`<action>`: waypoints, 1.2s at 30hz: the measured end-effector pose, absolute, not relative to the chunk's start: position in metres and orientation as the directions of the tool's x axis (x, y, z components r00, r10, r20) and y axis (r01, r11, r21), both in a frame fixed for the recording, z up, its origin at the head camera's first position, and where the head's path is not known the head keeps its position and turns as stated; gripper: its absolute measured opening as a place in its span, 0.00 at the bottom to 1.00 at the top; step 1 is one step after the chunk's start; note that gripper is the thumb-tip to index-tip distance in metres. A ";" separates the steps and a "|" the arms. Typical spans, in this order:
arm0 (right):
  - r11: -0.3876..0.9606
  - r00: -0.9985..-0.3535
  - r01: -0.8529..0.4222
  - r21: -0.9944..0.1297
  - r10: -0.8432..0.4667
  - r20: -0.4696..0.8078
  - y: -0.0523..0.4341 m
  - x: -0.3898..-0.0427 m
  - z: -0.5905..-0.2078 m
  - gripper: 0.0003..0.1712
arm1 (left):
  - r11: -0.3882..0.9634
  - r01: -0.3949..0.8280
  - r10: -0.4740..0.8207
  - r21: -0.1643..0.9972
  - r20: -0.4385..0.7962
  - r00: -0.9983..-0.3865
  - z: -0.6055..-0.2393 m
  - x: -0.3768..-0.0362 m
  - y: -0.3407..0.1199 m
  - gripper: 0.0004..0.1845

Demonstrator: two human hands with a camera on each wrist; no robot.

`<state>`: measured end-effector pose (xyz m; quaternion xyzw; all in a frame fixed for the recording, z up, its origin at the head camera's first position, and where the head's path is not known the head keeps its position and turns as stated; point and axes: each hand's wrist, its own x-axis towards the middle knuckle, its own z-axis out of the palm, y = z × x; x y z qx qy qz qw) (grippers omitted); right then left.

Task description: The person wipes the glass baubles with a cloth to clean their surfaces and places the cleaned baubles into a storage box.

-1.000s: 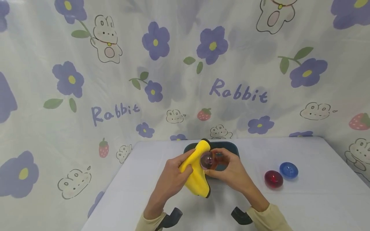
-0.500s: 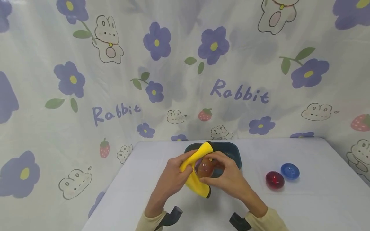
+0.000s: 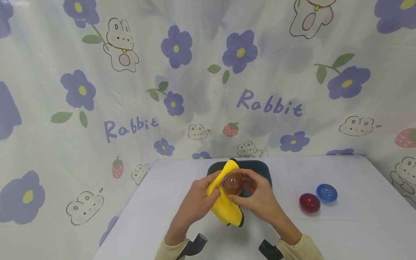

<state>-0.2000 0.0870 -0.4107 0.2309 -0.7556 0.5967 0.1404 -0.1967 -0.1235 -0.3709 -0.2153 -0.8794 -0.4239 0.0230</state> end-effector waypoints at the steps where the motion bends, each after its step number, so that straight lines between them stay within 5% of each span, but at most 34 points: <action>1: 0.180 -0.858 -0.510 -0.841 -0.177 0.482 0.087 -0.200 -0.410 0.36 | 0.552 0.391 0.358 0.736 0.215 -0.909 -0.370 -0.196 -0.123 0.29; 18: 0.318 -0.870 -0.489 -0.812 -0.108 0.482 0.098 -0.209 -0.411 0.34 | 0.565 0.351 0.338 0.747 0.178 -0.924 -0.363 -0.189 -0.122 0.31; 36: 0.268 -0.911 -0.411 -0.871 -0.143 0.386 0.098 -0.211 -0.413 0.35 | 0.566 0.407 0.310 0.717 0.272 -0.911 -0.362 -0.184 -0.123 0.30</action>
